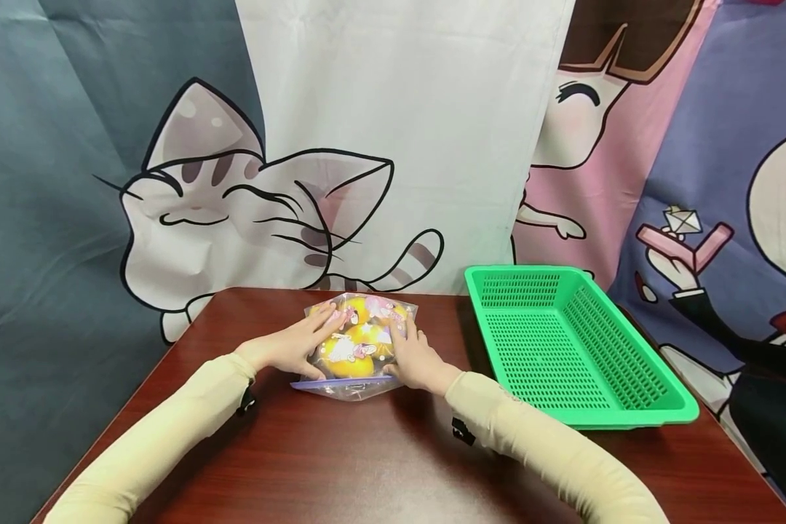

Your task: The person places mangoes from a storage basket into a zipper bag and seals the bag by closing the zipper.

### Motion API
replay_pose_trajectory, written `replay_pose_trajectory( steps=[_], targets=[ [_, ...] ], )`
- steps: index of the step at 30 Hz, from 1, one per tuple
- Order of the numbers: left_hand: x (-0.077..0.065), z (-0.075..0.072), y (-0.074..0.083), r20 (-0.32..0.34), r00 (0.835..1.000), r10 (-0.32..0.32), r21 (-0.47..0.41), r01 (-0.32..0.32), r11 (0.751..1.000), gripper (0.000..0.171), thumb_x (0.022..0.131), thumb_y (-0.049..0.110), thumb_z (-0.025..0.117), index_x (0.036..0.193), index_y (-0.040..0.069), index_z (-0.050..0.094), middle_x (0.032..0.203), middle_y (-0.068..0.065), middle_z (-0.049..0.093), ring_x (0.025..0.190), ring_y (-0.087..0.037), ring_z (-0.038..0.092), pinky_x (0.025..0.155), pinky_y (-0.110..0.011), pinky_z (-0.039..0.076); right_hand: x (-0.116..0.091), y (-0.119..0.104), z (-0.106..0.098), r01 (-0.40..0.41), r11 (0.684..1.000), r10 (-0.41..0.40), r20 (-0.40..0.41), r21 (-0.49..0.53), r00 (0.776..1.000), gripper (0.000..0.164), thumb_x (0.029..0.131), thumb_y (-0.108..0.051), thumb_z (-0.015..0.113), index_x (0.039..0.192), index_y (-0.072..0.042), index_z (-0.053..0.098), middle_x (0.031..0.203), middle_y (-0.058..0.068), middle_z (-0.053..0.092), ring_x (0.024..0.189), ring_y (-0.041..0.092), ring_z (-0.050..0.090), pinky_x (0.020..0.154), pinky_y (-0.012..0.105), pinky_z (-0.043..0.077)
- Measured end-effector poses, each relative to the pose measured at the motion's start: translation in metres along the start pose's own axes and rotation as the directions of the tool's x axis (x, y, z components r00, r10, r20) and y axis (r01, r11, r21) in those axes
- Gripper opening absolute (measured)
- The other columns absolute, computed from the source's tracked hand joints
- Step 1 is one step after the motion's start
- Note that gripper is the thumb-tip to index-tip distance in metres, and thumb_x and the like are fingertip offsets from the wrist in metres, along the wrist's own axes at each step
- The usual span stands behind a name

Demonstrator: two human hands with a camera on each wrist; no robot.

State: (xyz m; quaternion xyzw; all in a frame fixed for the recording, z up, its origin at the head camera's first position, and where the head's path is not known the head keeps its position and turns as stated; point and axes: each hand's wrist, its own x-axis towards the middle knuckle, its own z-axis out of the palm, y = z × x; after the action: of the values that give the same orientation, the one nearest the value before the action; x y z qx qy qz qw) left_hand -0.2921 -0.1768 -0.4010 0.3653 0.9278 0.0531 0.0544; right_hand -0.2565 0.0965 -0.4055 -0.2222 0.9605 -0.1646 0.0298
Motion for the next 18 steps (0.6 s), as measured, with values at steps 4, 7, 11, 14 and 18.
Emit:
replay_pose_trajectory(
  steps=[4,7,11,14,18],
  targets=[
    [-0.003,-0.002,0.000,0.030,1.000,0.004,-0.017,-0.004,1.000,0.118,0.068,0.059,0.075,0.153,0.014,0.007,0.157,-0.023,0.002,0.145,-0.039,0.005,0.114,-0.053,0.019,-0.004,0.000,-0.001,0.011,1.000,-0.011,0.038,-0.014,0.999,0.095,0.081,-0.028,0.074,0.148,0.005,0.016,0.147,0.040,0.011,0.125,0.057,0.035,0.105,0.056,0.033],
    [-0.015,-0.002,0.006,0.048,0.999,0.012,-0.057,-0.009,0.998,0.118,0.067,0.065,0.072,0.153,0.017,0.007,0.157,-0.023,0.002,0.145,-0.039,0.006,0.113,-0.055,0.018,-0.013,-0.003,-0.001,0.038,0.998,-0.034,0.082,-0.043,0.996,0.094,0.080,-0.028,0.075,0.146,0.009,0.019,0.146,0.041,0.014,0.124,0.058,0.036,0.105,0.057,0.032],
    [-0.028,0.002,0.014,0.031,0.999,0.034,-0.046,-0.032,0.998,0.117,0.068,0.069,0.068,0.153,0.013,0.010,0.156,-0.025,0.002,0.144,-0.041,0.006,0.112,-0.058,0.019,-0.022,-0.006,-0.002,0.082,0.993,-0.068,0.155,-0.089,0.986,0.091,0.081,-0.030,0.073,0.144,0.012,0.022,0.146,0.041,0.014,0.130,0.057,0.028,0.108,0.058,0.026],
    [-0.033,0.004,0.018,0.025,0.998,0.049,-0.019,-0.048,0.999,0.117,0.070,0.070,0.066,0.152,0.009,0.010,0.156,-0.026,0.004,0.144,-0.041,0.007,0.112,-0.058,0.018,-0.028,-0.008,-0.002,0.110,0.989,-0.085,0.228,-0.097,0.970,0.091,0.083,-0.034,0.070,0.143,0.013,0.021,0.146,0.041,0.013,0.132,0.059,0.021,0.110,0.060,0.020],
    [-0.035,0.002,0.018,0.038,0.999,0.038,0.004,-0.038,0.999,0.116,0.071,0.068,0.066,0.152,0.008,0.009,0.157,-0.023,0.007,0.144,-0.040,0.009,0.112,-0.057,0.018,-0.034,-0.011,-0.002,0.111,0.993,-0.093,0.283,-0.049,0.955,0.090,0.085,-0.036,0.068,0.144,0.012,0.019,0.147,0.041,0.012,0.132,0.059,0.021,0.110,0.061,0.019]
  ],
)
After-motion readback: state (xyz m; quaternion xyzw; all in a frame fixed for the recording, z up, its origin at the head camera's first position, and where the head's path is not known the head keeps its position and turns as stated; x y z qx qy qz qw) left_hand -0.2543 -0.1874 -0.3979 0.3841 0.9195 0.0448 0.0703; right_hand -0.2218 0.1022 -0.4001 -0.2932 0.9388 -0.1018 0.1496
